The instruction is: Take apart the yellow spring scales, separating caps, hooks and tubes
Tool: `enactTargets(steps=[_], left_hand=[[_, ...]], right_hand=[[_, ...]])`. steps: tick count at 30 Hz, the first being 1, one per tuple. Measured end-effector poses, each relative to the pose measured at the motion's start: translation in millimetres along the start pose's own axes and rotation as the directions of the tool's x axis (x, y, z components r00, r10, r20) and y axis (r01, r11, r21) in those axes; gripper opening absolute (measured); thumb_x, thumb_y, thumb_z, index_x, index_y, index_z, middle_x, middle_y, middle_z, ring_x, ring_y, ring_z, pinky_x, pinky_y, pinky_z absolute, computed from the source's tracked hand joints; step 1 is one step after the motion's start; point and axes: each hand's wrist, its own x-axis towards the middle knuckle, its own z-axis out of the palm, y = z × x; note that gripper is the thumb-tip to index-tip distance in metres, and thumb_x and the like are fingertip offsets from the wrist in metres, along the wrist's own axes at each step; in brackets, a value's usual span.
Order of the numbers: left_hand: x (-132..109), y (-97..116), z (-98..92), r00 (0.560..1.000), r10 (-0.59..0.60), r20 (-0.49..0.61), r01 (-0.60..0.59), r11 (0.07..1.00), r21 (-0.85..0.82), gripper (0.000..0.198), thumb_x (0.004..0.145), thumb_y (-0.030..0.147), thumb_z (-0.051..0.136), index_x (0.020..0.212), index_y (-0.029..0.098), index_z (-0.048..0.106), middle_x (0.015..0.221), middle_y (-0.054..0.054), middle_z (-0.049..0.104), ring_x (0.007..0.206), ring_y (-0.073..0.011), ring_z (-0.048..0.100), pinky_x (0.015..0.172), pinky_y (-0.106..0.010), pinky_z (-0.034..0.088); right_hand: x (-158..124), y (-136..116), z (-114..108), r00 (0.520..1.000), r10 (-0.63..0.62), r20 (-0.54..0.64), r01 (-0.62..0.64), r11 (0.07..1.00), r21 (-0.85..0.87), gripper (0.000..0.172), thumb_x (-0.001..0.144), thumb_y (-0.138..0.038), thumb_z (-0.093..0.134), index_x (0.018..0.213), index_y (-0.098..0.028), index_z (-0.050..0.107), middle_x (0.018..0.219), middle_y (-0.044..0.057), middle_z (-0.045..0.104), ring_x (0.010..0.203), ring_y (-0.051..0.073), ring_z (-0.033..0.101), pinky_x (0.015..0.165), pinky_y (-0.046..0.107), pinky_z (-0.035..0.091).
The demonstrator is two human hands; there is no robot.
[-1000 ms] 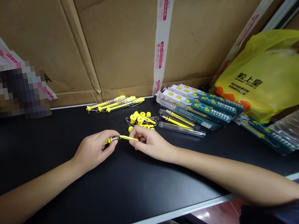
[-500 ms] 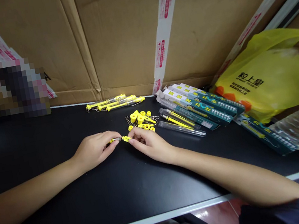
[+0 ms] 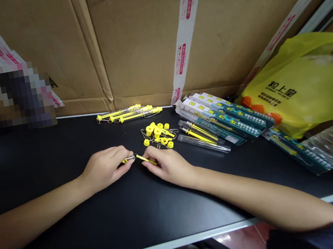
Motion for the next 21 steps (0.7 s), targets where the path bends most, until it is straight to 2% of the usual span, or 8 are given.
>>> enactTargets(steps=[3,6,11,13,16,19,21], left_hand=[[-0.6,-0.3,0.3,1.000,0.013,-0.003,-0.013,1.000,0.014,0.017,0.092,0.026,0.042,0.083,0.018,0.054,0.075,0.002,0.059,0.069,-0.0117,0.057,0.060,-0.023,0.039],[-1.4,0.1,0.7,1.000,0.021,-0.002,-0.021,1.000,0.019,0.017,0.093,0.027,0.042,0.083,0.018,0.054,0.075,0.002,0.060,0.069,-0.0119,0.058,0.061,-0.023,0.040],[-0.8,1.2,1.2,1.000,-0.020,-0.001,0.020,0.999,-0.034,0.019,0.093,0.029,0.040,0.087,0.018,0.054,0.078,0.001,0.064,0.072,-0.0118,0.062,0.063,-0.022,0.042],[-0.7,0.9,1.6,0.999,-0.030,0.011,0.031,0.998,-0.056,0.020,0.094,0.029,0.039,0.090,0.018,0.055,0.079,0.002,0.065,0.073,-0.0120,0.063,0.064,-0.022,0.043],[-0.7,0.3,2.4,0.999,-0.032,0.024,0.033,0.997,-0.070,0.021,0.095,0.029,0.035,0.093,0.019,0.054,0.080,0.002,0.066,0.073,-0.0125,0.064,0.063,-0.023,0.043],[-0.5,0.1,2.9,0.998,-0.033,0.045,0.037,0.996,-0.079,0.024,0.096,0.030,0.032,0.093,0.019,0.053,0.081,0.002,0.066,0.072,-0.0132,0.064,0.061,-0.024,0.043],[-0.2,0.1,2.8,0.997,-0.039,0.072,0.045,0.995,-0.089,0.025,0.097,0.030,0.031,0.094,0.019,0.053,0.081,0.002,0.066,0.072,-0.0135,0.065,0.061,-0.024,0.043]], right_hand=[[-0.6,-0.1,0.2,1.000,-0.014,0.009,0.014,0.999,-0.039,0.008,0.090,-0.025,0.047,0.086,-0.019,0.050,0.065,-0.003,0.053,0.051,0.008,0.044,0.050,0.019,0.035],[-1.8,0.6,0.2,0.998,-0.052,0.034,0.057,0.987,-0.150,0.010,0.091,-0.026,0.046,0.084,-0.019,0.049,0.066,-0.002,0.055,0.052,0.008,0.047,0.050,0.019,0.035],[-3.2,-0.2,-2.3,0.978,-0.188,0.094,0.210,0.890,-0.404,0.016,0.095,-0.026,0.038,0.086,-0.019,0.050,0.074,0.004,0.063,0.062,0.013,0.058,0.054,0.022,0.038],[-2.8,-1.7,-3.6,0.979,-0.188,0.077,0.203,0.883,-0.423,0.016,0.095,-0.026,0.037,0.090,-0.019,0.050,0.077,0.004,0.065,0.065,0.014,0.061,0.055,0.023,0.040],[-2.2,-3.1,-4.6,0.991,-0.129,0.019,0.127,0.913,-0.387,0.013,0.094,-0.022,0.038,0.100,-0.020,0.049,0.089,0.005,0.067,0.075,0.015,0.064,0.062,0.023,0.045],[-2.4,-2.2,-3.8,0.994,-0.106,-0.018,0.092,0.921,-0.379,0.019,0.094,-0.018,0.038,0.111,-0.021,0.045,0.100,0.006,0.067,0.084,0.016,0.065,0.066,0.024,0.048],[-2.9,-1.1,-2.3,0.992,-0.122,-0.032,0.100,0.914,-0.392,0.022,0.093,-0.018,0.037,0.114,-0.020,0.042,0.100,0.008,0.067,0.082,0.017,0.066,0.064,0.025,0.048]])
